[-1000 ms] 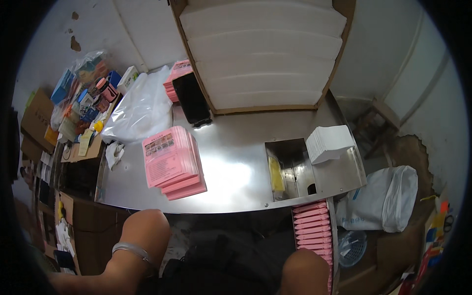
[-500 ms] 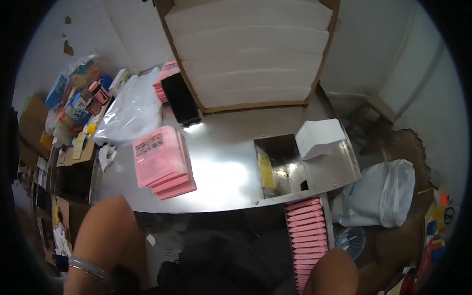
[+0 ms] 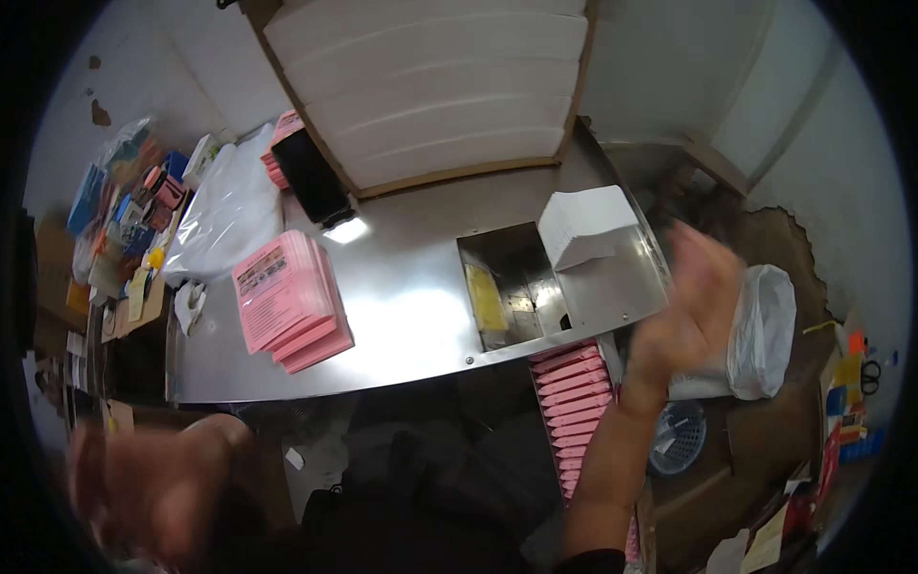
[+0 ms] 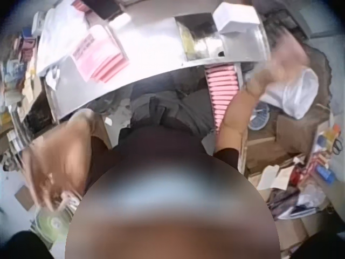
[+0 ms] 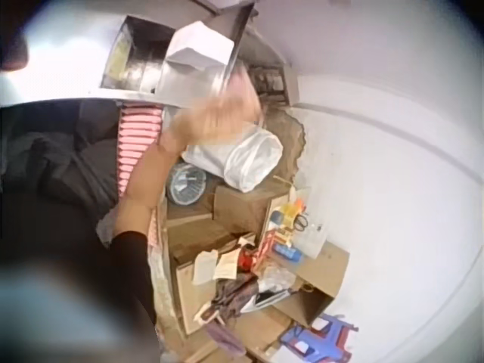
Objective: Sorting and pairing pink instructional pamphlets with white pads for packaging.
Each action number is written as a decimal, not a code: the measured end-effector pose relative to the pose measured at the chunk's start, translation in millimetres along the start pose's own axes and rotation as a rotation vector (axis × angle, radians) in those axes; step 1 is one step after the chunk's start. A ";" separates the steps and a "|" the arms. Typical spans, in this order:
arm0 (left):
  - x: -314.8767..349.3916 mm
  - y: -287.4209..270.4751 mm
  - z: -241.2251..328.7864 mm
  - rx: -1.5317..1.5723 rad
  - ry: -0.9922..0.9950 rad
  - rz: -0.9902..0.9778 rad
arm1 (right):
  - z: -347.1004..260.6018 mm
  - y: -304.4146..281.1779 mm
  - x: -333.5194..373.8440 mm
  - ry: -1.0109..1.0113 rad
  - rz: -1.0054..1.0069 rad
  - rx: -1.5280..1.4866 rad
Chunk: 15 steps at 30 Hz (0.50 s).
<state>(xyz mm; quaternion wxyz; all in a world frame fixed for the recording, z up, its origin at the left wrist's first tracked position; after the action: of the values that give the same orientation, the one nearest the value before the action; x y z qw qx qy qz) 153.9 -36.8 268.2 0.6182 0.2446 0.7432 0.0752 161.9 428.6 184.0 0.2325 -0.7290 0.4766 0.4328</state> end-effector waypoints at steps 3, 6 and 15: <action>93.7 2.1 -92.3 -0.944 -0.446 -0.825 | 60.1 97.2 31.6 -0.241 -0.551 0.597; 191.0 -46.4 -147.2 -1.158 -0.854 -1.175 | 137.2 104.4 67.3 -0.055 -0.714 0.652; 267.7 -123.0 -158.9 -1.585 -0.728 -1.439 | 101.3 80.2 95.2 -0.094 -0.795 0.670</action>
<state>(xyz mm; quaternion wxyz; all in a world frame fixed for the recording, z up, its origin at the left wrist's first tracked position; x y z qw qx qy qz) -62.4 8.7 16.8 0.6782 -0.6939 0.2298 0.0762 64.9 422.6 56.3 0.6205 -0.7191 0.2644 0.1672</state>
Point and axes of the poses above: each hand's wrist, its own x-axis away from the middle knuckle, its own y-axis out of the palm, z = x × y, the point moved 10 cm from there along -x, towards the middle knuckle, and after that the axes turned 10 degrees about -x, right-handed, at the moved point
